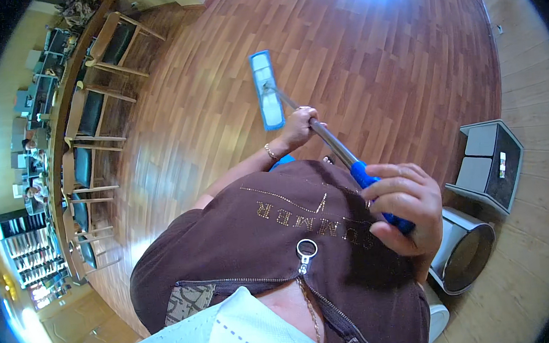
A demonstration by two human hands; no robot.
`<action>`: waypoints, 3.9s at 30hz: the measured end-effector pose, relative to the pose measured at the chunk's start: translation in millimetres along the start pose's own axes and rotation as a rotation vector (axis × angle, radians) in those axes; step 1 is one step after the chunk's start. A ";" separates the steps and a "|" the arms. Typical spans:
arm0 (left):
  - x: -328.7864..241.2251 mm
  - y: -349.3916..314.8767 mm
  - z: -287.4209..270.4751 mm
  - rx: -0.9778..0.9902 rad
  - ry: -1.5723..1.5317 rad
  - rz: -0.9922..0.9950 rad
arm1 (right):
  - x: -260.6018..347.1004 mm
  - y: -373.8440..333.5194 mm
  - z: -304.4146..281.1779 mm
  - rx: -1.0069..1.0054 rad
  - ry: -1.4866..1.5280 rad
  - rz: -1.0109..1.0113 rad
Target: The recorder is mopping a wooden floor using a flat mop in a room with furniture.
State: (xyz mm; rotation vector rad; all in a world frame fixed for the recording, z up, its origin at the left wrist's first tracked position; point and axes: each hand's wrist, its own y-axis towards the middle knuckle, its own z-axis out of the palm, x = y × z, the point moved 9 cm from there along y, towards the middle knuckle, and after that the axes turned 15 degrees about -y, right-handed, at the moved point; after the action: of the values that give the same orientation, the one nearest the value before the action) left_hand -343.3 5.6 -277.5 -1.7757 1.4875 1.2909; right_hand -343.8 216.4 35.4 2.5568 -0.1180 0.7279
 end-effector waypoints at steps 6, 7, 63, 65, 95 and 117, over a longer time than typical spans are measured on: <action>-15.2 47.5 8.9 0.061 0.111 0.069 | -18.1 6.9 8.4 -0.001 0.021 0.008; -14.8 54.4 4.3 0.085 0.196 0.086 | -28.3 5.2 11.5 -0.179 0.128 0.049; 225.1 -242.0 -377.3 -0.758 0.564 -0.802 | -33.6 426.6 396.8 0.902 0.767 -0.125; 212.5 -214.2 -372.8 -0.730 0.520 -0.740 | -40.6 430.2 369.2 0.844 0.748 -0.188; 82.4 292.7 -105.0 0.270 0.102 0.113 | -137.5 282.8 3.5 0.218 -0.227 -0.168; 141.3 432.0 -63.5 0.692 0.308 -0.033 | -282.2 299.4 -1.1 -0.223 0.131 -0.093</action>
State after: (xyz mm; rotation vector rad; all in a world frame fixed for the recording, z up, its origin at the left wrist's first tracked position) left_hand -730.9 -239.9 -287.8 -1.5421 1.7730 0.3933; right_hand -647.5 -60.5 16.6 2.2813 -0.0346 0.7969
